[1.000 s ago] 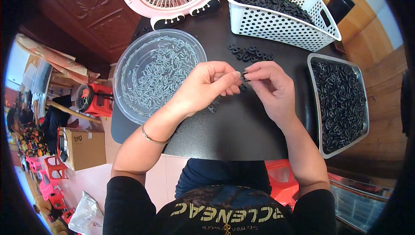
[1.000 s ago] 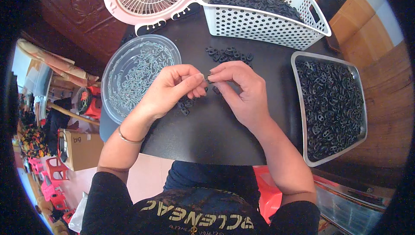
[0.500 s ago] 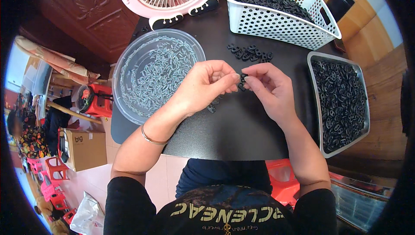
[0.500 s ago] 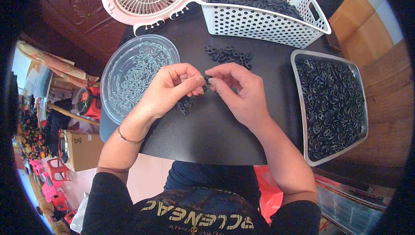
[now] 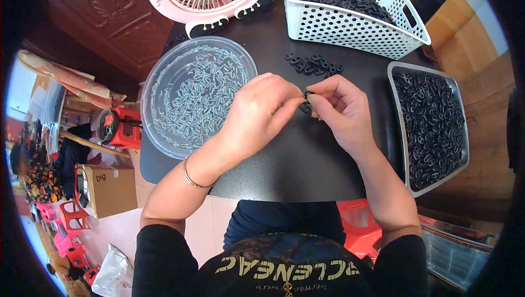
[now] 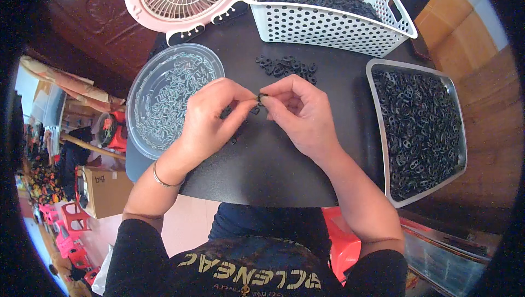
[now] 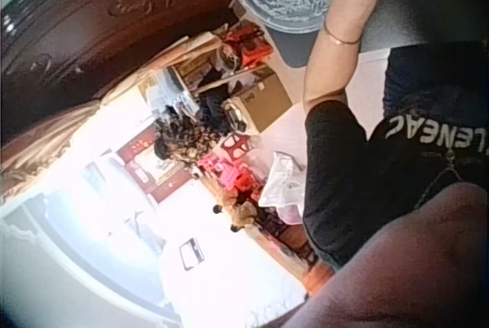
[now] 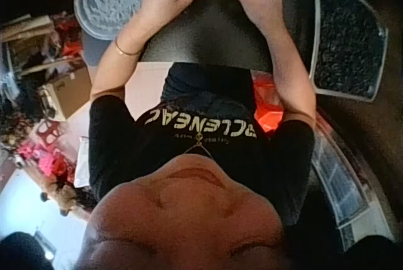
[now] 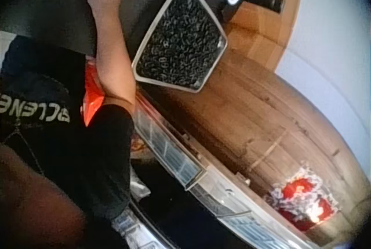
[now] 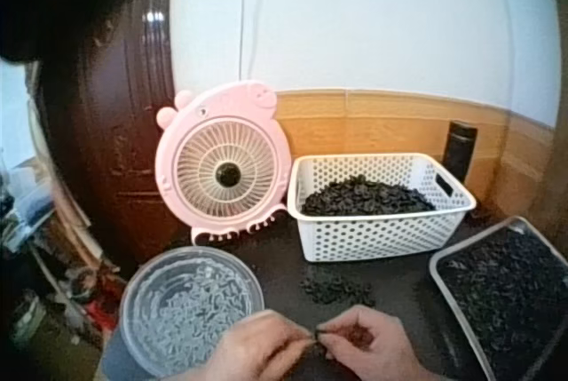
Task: The person sits at a table and assembles small hardware components by hand. They pick up black plastic fasteners and silver screws, insert the screws into the fasteners, and place the assembled units into a clear plastic container.
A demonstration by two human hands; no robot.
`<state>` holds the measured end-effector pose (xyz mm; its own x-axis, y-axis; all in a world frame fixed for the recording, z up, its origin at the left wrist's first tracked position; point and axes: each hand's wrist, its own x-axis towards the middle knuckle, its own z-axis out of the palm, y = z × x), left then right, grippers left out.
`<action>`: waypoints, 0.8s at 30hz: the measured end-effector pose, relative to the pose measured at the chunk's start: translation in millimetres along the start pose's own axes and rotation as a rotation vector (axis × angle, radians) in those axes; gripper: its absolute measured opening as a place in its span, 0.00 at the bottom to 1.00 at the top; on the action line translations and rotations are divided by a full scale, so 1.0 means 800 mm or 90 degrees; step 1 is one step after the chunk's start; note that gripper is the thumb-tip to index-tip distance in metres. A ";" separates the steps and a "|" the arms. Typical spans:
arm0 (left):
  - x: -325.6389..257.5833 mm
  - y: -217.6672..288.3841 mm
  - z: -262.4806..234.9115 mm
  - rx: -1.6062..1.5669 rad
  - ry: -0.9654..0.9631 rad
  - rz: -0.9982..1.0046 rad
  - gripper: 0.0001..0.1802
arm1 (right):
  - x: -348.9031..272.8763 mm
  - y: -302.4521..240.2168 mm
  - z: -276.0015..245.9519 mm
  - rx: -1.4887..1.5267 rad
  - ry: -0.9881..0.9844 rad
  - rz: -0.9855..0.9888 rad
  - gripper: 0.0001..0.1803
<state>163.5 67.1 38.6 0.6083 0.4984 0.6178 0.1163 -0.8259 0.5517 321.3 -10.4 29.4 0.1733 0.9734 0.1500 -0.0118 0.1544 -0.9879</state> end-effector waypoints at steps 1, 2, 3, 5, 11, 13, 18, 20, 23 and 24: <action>-0.002 -0.002 0.002 -0.051 -0.003 -0.059 0.05 | 0.001 -0.001 0.000 0.008 -0.002 -0.005 0.06; -0.003 -0.002 0.002 -0.102 -0.005 -0.117 0.05 | 0.002 -0.001 0.000 0.015 -0.004 -0.009 0.06; -0.002 0.000 0.001 -0.186 -0.012 -0.184 0.05 | 0.003 -0.002 0.000 0.023 -0.006 -0.014 0.06; 0.000 0.004 0.000 -0.357 -0.029 -0.317 0.06 | 0.003 0.001 0.001 0.051 0.018 -0.022 0.06; -0.004 0.004 0.012 -0.515 -0.031 -0.295 0.07 | 0.004 0.005 0.003 0.084 0.031 -0.038 0.05; -0.001 0.008 0.008 -0.529 -0.024 -0.302 0.06 | 0.003 0.007 0.003 0.095 0.025 -0.033 0.05; -0.002 -0.001 0.008 -0.526 -0.026 -0.321 0.05 | 0.003 0.010 0.002 0.042 0.001 -0.062 0.04; -0.002 -0.001 0.011 -0.580 0.021 -0.308 0.04 | 0.003 0.008 0.001 0.007 -0.009 -0.090 0.05; 0.001 0.000 0.007 -0.641 0.022 -0.336 0.04 | 0.002 0.005 -0.002 -0.020 0.011 -0.119 0.07; 0.002 -0.001 0.004 -0.636 -0.014 -0.347 0.04 | 0.002 0.005 -0.003 -0.025 0.024 -0.126 0.08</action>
<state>166.7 67.3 37.2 0.6834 0.7134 0.1550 -0.3023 0.0834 0.9495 323.8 -8.6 25.7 0.2050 0.9175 0.3410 0.0648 0.3349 -0.9400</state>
